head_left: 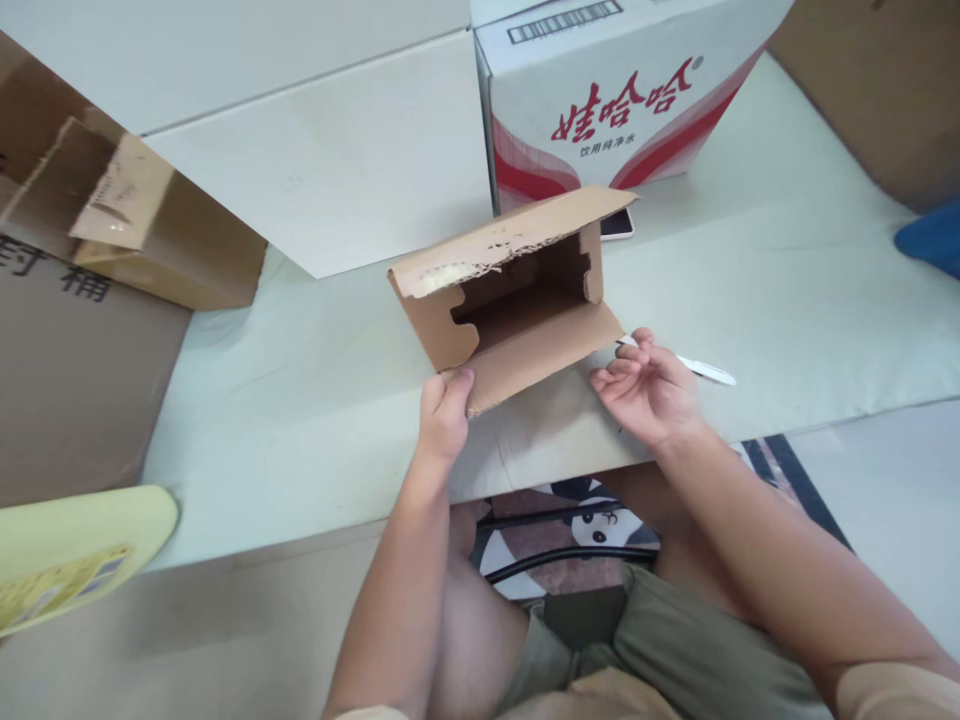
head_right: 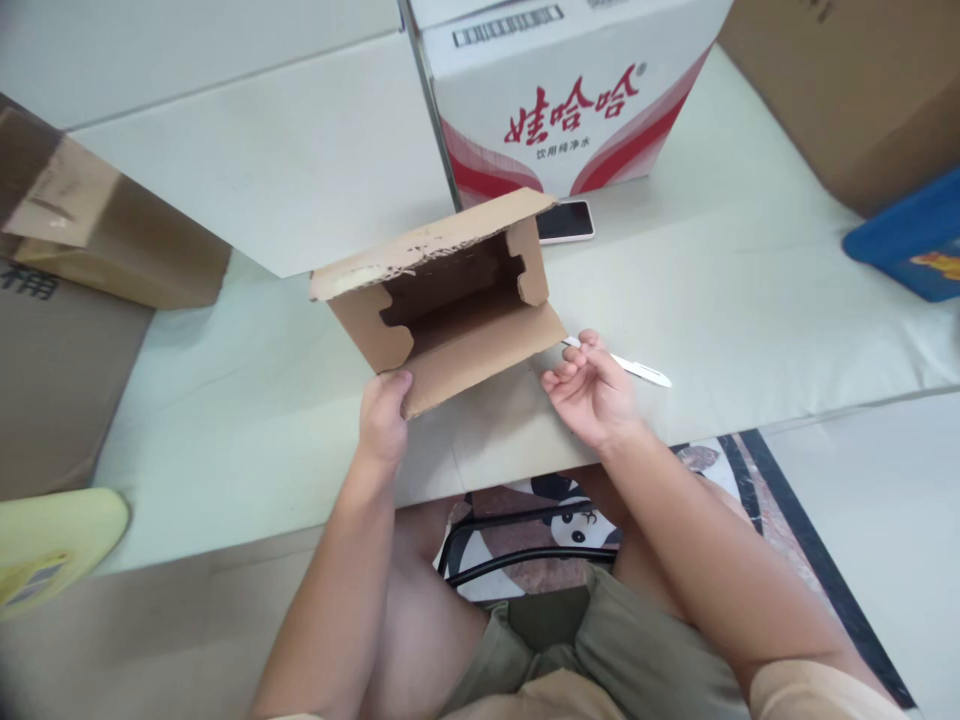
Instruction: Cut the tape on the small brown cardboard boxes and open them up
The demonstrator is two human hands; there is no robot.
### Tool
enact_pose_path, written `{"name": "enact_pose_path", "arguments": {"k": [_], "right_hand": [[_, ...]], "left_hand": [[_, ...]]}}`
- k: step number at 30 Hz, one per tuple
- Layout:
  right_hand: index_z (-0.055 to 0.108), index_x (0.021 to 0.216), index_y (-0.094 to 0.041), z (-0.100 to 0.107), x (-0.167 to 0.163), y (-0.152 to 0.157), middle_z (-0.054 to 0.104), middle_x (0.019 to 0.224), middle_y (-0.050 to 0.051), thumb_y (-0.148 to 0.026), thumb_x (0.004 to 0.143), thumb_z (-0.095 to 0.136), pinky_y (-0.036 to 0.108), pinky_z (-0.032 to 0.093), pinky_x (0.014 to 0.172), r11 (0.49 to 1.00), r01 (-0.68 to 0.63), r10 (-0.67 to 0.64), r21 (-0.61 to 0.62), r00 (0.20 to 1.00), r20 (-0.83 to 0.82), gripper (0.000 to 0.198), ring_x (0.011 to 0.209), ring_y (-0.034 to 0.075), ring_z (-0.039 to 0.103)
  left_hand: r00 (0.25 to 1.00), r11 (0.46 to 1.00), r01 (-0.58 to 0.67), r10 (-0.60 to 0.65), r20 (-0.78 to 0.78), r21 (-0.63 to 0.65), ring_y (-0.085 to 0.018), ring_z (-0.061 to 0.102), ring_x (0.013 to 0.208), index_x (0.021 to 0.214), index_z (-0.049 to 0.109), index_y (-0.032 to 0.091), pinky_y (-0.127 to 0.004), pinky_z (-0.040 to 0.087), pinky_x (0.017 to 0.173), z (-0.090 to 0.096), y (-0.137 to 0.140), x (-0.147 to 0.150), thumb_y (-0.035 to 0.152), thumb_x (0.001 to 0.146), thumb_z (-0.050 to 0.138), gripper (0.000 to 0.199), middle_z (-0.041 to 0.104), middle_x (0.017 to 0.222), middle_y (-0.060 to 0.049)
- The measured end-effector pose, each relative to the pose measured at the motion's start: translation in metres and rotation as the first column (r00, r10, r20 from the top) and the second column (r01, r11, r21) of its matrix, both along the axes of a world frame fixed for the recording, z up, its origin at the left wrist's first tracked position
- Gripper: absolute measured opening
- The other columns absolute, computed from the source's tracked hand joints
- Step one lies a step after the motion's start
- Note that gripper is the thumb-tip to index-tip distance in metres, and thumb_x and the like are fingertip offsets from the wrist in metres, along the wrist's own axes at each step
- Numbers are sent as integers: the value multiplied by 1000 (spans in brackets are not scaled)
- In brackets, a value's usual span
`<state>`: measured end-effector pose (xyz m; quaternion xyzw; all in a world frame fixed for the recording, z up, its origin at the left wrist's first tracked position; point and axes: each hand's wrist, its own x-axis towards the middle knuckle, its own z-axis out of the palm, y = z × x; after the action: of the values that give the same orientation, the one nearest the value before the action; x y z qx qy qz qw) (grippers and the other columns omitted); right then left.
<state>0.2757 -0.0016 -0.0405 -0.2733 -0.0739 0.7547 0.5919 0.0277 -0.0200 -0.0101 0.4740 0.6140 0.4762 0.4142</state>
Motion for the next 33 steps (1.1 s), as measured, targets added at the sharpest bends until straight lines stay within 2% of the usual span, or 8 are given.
{"name": "enact_pose_path", "arguments": {"k": [3, 10, 16, 28, 33], "right_hand": [[53, 81, -26, 0, 0, 0, 61, 57, -16, -14, 75, 80, 20, 57, 62, 1000, 1, -1, 1, 1000, 2, 30, 53, 5, 65], [53, 80, -26, 3, -1, 0, 60, 57, -15, -14, 74, 82, 21, 56, 59, 1000, 12, -11, -23, 1000, 22, 32, 48, 5, 62], [54, 81, -26, 6, -2, -1, 64, 61, -14, -12, 73, 82, 19, 53, 56, 998, 47, -45, -50, 999, 28, 32, 47, 4, 60], [55, 82, -27, 9, 0, 1, 65, 65, -13, -9, 76, 81, 18, 50, 55, 997, 45, -43, -57, 999, 28, 32, 44, 2, 49], [47, 75, -24, 12, 2, 1, 51, 56, -12, -15, 82, 78, 21, 50, 53, 999, 41, -42, -30, 998, -40, 33, 46, 5, 47]], "left_hand": [[1000, 1000, -4, 4, 10, 0, -13, 30, 54, 52, 27, 25, -30, 29, 53, 0, 0, 0, 46, 75, 57, 43, 24, 54, 3], [999, 999, -41, 41, 20, 2, -14, 40, 59, 53, 41, 24, -30, 39, 59, -1, 1, 1, 46, 73, 57, 35, 38, 56, 2], [1000, 1000, -20, 20, 11, -9, -12, 28, 53, 51, 26, 25, -30, 28, 52, 2, 0, 2, 46, 74, 57, 44, 24, 53, 4], [1000, 1000, -8, 8, -8, -14, -13, 32, 54, 51, 30, 24, -30, 29, 52, 1, 1, 3, 45, 74, 56, 41, 30, 52, 2], [1000, 1000, 12, -12, -22, -16, -13, 32, 54, 51, 29, 24, -30, 29, 52, 0, 1, 3, 46, 75, 56, 42, 30, 51, 2]]}}
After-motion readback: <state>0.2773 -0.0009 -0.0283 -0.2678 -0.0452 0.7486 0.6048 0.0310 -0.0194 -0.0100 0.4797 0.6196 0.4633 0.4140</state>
